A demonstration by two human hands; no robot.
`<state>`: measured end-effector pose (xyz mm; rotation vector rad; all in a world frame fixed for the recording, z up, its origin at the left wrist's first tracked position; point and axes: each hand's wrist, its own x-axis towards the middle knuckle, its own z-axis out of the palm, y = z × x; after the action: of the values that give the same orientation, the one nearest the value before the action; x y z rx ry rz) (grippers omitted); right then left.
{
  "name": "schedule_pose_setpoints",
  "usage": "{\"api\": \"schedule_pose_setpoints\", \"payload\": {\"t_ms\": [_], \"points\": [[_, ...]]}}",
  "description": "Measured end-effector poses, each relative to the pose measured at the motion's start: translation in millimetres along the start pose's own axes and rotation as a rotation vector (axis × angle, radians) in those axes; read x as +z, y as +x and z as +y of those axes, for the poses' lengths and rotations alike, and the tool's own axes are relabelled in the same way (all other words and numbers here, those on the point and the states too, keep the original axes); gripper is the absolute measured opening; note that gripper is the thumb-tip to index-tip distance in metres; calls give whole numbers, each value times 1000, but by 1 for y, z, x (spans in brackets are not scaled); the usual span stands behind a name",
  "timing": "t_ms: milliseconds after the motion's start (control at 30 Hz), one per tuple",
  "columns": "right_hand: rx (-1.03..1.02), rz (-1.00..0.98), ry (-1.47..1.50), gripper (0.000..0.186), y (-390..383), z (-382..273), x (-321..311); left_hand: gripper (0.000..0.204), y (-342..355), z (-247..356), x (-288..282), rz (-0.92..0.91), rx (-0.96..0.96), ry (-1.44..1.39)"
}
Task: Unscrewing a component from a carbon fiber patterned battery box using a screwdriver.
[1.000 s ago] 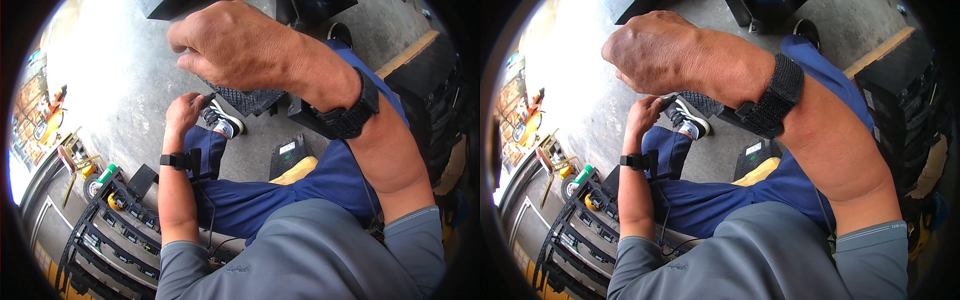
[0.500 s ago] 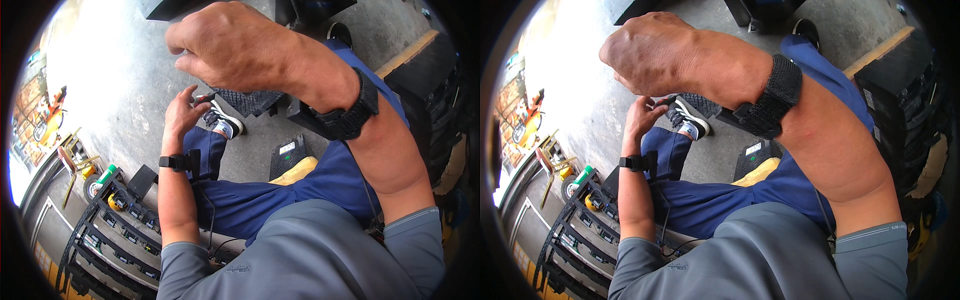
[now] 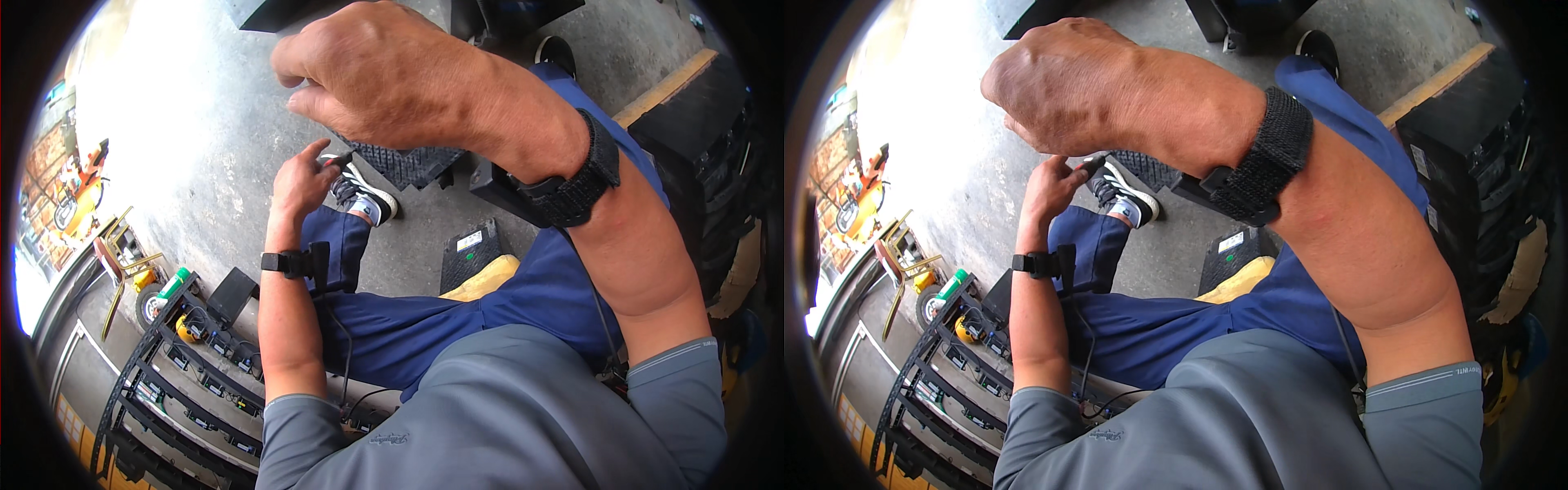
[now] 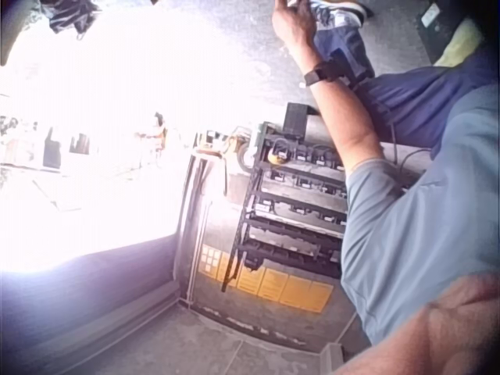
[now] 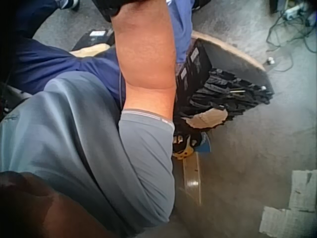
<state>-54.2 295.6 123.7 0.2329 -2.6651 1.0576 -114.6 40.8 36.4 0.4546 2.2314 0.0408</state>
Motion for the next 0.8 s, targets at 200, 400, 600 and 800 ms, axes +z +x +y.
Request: {"api": "schedule_pose_setpoints", "payload": {"t_ms": [200,400,600,800], "points": [[9,-33,5,17,1,-2,-5,56,-6,-3,1,111,14,13],[-11,21,31,17,1,-1,0,58,12,-26,11,45,-33,-109],[27,-29,19,18,2,-3,-3,54,-1,-14,10,126,139,-10],[-1,1,10,17,3,-2,2,55,13,-34,14,66,-28,-131]]}}
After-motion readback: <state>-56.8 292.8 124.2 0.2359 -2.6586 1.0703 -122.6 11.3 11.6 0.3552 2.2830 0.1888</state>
